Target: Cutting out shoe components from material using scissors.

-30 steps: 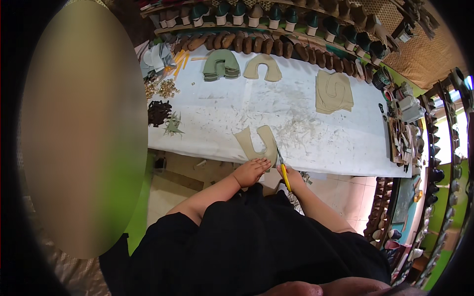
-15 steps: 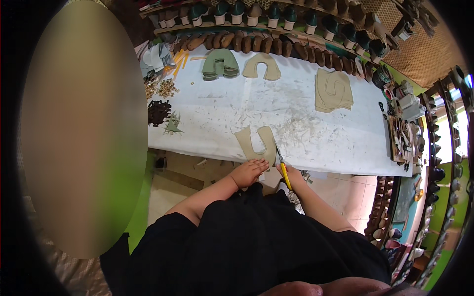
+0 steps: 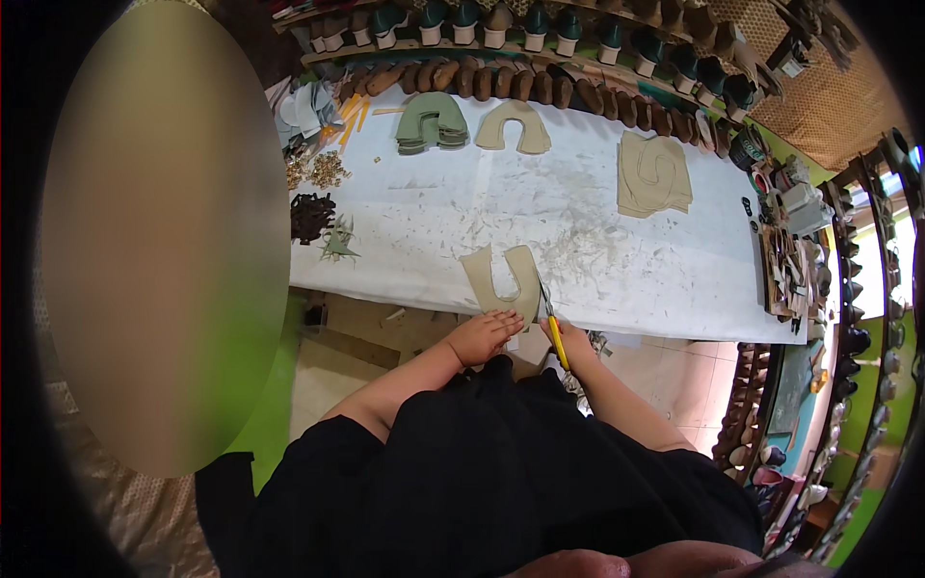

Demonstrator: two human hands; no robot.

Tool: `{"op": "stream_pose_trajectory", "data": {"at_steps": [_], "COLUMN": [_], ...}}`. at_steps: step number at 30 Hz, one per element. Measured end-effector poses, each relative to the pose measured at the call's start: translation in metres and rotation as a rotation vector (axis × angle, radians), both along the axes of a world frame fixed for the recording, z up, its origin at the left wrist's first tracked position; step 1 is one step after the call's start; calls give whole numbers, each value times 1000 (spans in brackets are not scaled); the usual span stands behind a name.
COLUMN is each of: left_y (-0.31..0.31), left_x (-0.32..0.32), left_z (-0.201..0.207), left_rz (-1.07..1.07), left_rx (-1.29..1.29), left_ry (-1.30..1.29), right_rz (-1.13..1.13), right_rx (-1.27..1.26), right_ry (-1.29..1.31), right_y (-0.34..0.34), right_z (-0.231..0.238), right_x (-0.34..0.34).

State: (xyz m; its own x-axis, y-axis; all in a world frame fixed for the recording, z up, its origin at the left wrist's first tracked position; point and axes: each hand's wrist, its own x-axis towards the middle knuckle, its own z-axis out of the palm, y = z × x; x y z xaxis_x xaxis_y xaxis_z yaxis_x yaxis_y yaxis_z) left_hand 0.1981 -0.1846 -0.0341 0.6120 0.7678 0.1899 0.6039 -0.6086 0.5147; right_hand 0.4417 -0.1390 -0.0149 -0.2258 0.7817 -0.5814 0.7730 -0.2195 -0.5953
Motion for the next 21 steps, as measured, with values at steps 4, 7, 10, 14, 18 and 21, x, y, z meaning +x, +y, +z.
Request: {"op": "stream_pose_trajectory", "data": {"at_steps": [4, 7, 10, 14, 18, 21], "left_y": [-3, -2, -4, -4, -3, -2], "left_x": [-4, -4, -5, -5, -8, -7], "left_z": [5, 8, 8, 10, 11, 27], "left_rz": [1, -5, -2, 1, 25, 72], "left_rx": [-3, -5, -9, -10, -9, 4], "left_ry": [14, 20, 33, 26, 68, 145], "right_rz": [-28, -31, -2, 7, 7, 0], "right_rx": [-72, -62, -20, 30, 22, 13], "right_ry": [-9, -13, -30, -50, -35, -48], "right_y": [3, 2, -1, -2, -1, 0], "right_z": [5, -5, -5, -6, -1, -4], "right_x": [-5, -3, -4, -6, -8, -8]}}
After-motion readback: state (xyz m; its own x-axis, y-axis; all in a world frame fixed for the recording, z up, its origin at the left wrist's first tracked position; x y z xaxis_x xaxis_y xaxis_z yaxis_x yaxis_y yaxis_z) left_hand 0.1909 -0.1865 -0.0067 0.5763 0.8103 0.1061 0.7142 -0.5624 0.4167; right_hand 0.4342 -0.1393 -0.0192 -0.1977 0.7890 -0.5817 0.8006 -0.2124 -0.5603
